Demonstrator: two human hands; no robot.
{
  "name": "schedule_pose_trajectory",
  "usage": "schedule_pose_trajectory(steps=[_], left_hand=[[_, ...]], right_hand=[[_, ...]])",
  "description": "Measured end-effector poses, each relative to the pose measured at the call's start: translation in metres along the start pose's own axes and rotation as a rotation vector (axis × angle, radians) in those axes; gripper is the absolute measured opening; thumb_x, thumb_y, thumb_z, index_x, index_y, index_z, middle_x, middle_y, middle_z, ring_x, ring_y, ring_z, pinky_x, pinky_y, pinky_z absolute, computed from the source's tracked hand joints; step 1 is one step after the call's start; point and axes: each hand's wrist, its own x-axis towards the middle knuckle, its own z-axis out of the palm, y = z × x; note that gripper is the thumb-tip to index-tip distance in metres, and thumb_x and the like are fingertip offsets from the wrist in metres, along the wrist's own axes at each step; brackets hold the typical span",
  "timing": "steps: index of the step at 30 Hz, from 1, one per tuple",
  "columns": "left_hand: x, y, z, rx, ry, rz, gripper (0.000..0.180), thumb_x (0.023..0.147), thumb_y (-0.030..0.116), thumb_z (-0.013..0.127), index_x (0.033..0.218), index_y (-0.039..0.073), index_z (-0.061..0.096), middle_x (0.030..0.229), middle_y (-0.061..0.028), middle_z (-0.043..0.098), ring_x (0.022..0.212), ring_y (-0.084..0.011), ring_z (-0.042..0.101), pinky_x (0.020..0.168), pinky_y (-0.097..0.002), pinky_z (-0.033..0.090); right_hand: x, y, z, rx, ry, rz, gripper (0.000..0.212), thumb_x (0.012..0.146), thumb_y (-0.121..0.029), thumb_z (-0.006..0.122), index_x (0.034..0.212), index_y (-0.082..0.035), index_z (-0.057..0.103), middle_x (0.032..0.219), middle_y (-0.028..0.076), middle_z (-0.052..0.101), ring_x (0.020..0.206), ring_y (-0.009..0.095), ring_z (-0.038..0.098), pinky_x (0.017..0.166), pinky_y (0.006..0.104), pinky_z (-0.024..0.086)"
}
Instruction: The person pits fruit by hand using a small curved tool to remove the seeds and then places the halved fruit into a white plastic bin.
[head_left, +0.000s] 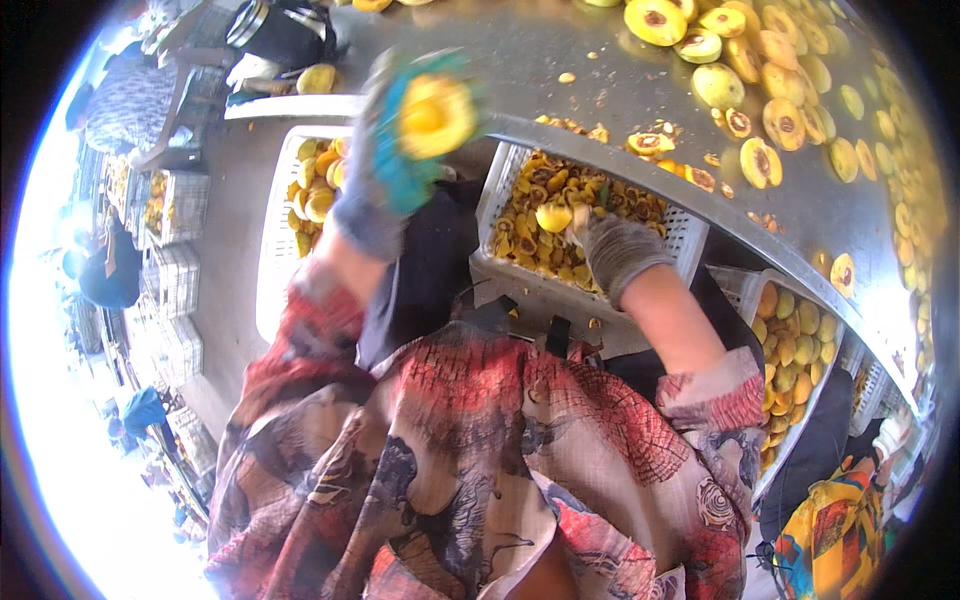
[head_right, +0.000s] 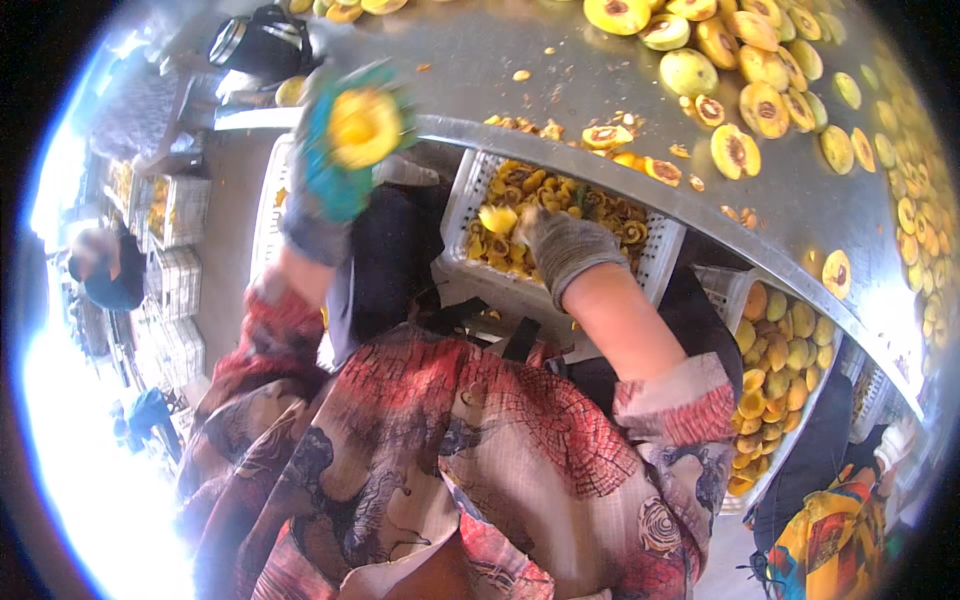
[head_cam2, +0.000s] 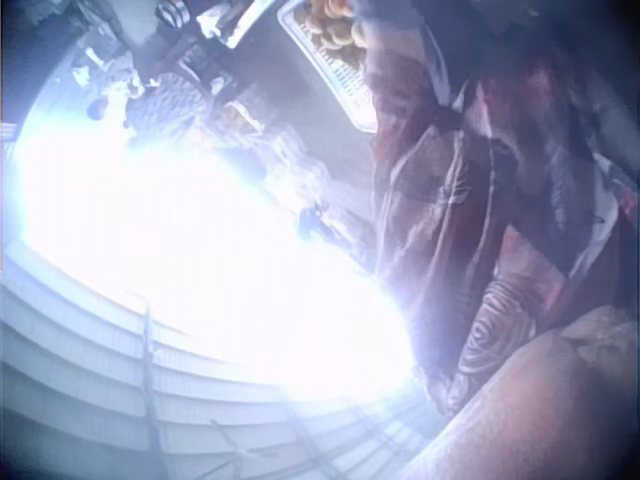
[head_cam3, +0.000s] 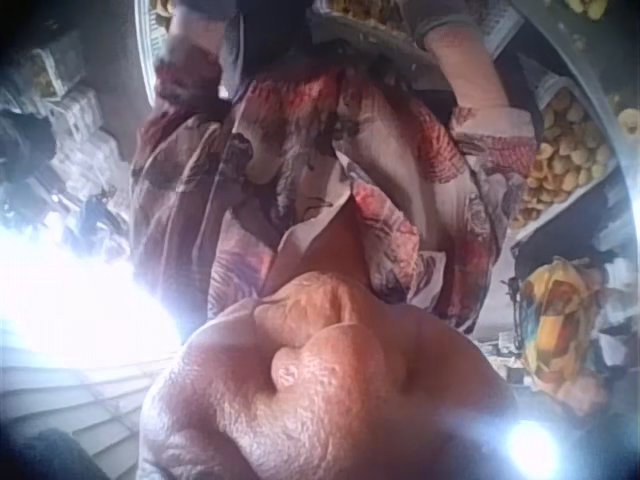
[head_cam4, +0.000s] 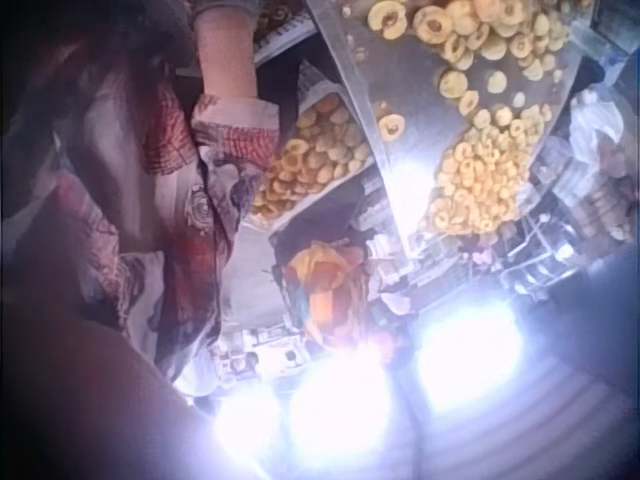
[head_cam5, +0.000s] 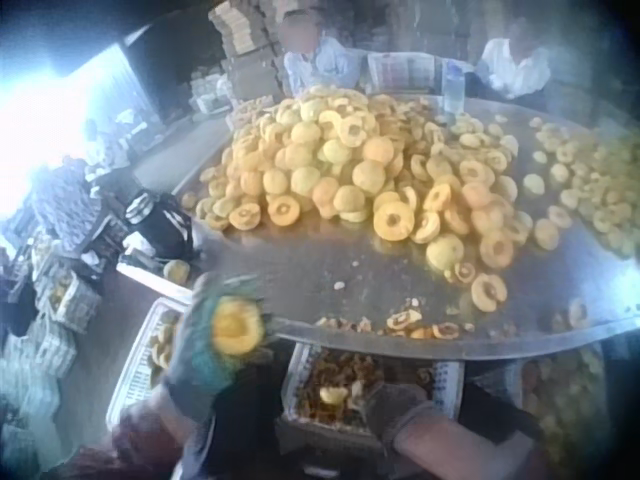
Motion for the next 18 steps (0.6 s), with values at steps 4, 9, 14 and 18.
schedule_pose_trajectory(steps=[4, 9, 14, 18], left_hand=[[-0.036, 0.066, -0.089, 1.76, 0.124, 0.155, 0.026, 0.085, 0.017, 0.052, 0.104, 0.0, 0.057, 0.105, -0.0106, 0.057, 0.1, -0.0181, 0.052, 0.087, -0.0311, 0.041], [0.014, 0.027, -0.017, 1.246, 0.026, 0.133, 0.037, 0.075, 0.007, 0.061, 0.112, 0.008, 0.055, 0.106, -0.0108, 0.057, 0.097, -0.0214, 0.055, 0.08, -0.0328, 0.045], [0.096, -0.085, 0.14, 1.367, -0.498, 0.258, 0.046, 0.076, 0.017, 0.063, 0.117, 0.003, 0.049, 0.109, -0.0144, 0.056, 0.098, -0.0243, 0.056, 0.084, -0.032, 0.043], [0.14, -0.169, 0.199, 1.547, -0.776, 0.364, 0.054, 0.075, 0.024, 0.061, 0.122, 0.004, 0.043, 0.112, -0.0177, 0.052, 0.106, -0.0327, 0.049, 0.091, -0.0367, 0.038]], right_hand=[[-0.01, 0.012, 0.018, -0.056, 0.011, -0.033, 0.032, 0.086, -0.019, 0.037, 0.111, -0.002, 0.049, 0.092, 0.02, 0.061, 0.087, 0.031, 0.06, 0.072, 0.0414, 0.048], [-0.004, 0.012, 0.011, 0.136, -0.069, 0.068, 0.028, 0.085, -0.015, 0.036, 0.105, -0.006, 0.053, 0.093, 0.019, 0.061, 0.086, 0.03, 0.061, 0.069, 0.0418, 0.048], [-0.012, -0.002, 0.019, -0.011, -0.062, 0.008, 0.023, 0.08, -0.013, 0.047, 0.1, -0.007, 0.058, 0.099, 0.011, 0.062, 0.09, 0.028, 0.061, 0.073, 0.0398, 0.049], [-0.012, -0.004, 0.014, 0.007, -0.051, -0.05, 0.028, 0.074, -0.012, 0.056, 0.101, -0.007, 0.058, 0.101, 0.011, 0.062, 0.09, 0.027, 0.061, 0.072, 0.0395, 0.049]])
